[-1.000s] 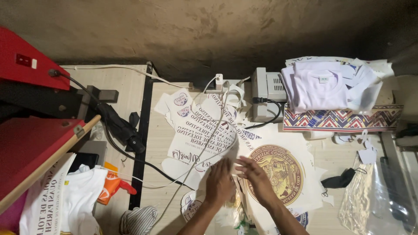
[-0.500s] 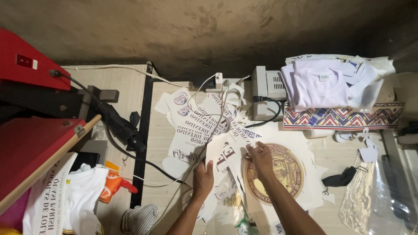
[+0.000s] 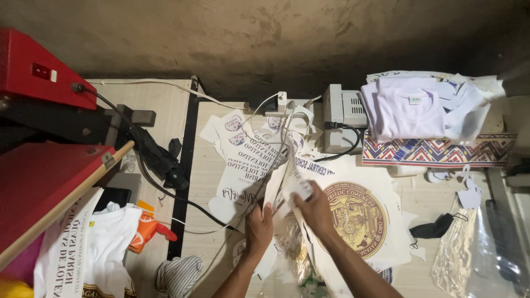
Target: Inspecting and sorting various printed heat transfer designs for t-shirts at a printing workbench.
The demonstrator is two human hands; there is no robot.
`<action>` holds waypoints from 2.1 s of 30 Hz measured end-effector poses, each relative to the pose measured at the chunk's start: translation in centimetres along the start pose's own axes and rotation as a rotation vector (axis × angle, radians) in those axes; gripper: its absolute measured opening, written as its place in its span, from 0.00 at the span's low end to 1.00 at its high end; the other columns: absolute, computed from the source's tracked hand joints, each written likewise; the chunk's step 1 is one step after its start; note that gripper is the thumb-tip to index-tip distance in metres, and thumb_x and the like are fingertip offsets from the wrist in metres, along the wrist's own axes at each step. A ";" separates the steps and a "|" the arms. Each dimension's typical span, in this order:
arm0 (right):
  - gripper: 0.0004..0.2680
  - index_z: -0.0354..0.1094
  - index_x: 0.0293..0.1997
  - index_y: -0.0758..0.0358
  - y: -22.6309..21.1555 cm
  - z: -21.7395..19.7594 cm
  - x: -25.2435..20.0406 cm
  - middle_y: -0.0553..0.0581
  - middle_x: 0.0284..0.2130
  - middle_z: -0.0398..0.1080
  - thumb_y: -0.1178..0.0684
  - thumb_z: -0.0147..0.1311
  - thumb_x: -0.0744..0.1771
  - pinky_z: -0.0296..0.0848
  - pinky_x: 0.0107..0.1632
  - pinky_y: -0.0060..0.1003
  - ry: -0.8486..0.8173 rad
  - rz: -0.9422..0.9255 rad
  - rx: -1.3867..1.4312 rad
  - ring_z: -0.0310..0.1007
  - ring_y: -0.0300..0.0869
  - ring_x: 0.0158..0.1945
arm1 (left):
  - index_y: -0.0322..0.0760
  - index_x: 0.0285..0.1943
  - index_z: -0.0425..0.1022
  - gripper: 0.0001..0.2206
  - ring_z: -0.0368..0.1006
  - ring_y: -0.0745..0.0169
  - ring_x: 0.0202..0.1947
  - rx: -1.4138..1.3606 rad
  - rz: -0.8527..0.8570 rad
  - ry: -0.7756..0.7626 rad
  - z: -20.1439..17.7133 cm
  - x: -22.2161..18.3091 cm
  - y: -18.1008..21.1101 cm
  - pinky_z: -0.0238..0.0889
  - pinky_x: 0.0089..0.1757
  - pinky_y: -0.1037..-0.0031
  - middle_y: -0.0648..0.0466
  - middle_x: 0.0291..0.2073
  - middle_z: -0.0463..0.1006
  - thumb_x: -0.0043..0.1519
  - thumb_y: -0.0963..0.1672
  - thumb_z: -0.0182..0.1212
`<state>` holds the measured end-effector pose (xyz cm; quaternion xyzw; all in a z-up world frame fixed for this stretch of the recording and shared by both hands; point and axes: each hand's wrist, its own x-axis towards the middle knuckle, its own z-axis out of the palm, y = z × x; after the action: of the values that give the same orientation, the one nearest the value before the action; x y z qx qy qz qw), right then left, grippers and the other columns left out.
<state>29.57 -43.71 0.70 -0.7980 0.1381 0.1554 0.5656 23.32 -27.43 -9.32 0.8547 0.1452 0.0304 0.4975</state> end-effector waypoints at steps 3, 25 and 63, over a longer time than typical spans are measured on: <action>0.21 0.59 0.63 0.62 -0.1 0.4 -2.4 0.62 0.42 0.78 0.52 0.58 0.64 0.80 0.36 0.45 -0.074 0.124 0.041 0.80 0.48 0.36 | 0.29 0.42 0.75 0.15 0.76 0.57 0.25 -0.101 -0.027 -0.075 -0.9 -0.9 2.8 0.70 0.30 0.63 0.48 0.25 0.78 0.69 0.47 0.48; 0.13 0.74 0.41 0.79 20.8 -13.6 -9.9 0.60 0.27 0.71 0.52 0.56 0.69 0.66 0.31 0.40 0.115 0.280 0.172 0.66 0.44 0.28 | 0.33 0.62 0.71 0.19 0.63 0.44 0.69 -0.184 0.408 -0.594 1.3 -9.4 4.4 0.61 0.64 0.60 0.43 0.68 0.65 0.60 0.40 0.63; 0.17 0.62 0.60 0.77 21.6 -28.8 -7.0 0.71 0.52 0.74 0.55 0.54 0.67 0.76 0.56 0.42 -0.021 0.518 0.613 0.78 0.50 0.49 | 0.23 0.68 0.65 0.23 0.76 0.49 0.56 -0.957 -0.557 -0.963 5.9 -3.7 4.9 0.72 0.55 0.60 0.39 0.59 0.76 0.65 0.43 0.55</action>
<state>17.28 -77.59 -6.13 -0.5297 0.3689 0.2524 0.7209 22.03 -35.68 -7.70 0.3942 0.0930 -0.4160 0.8142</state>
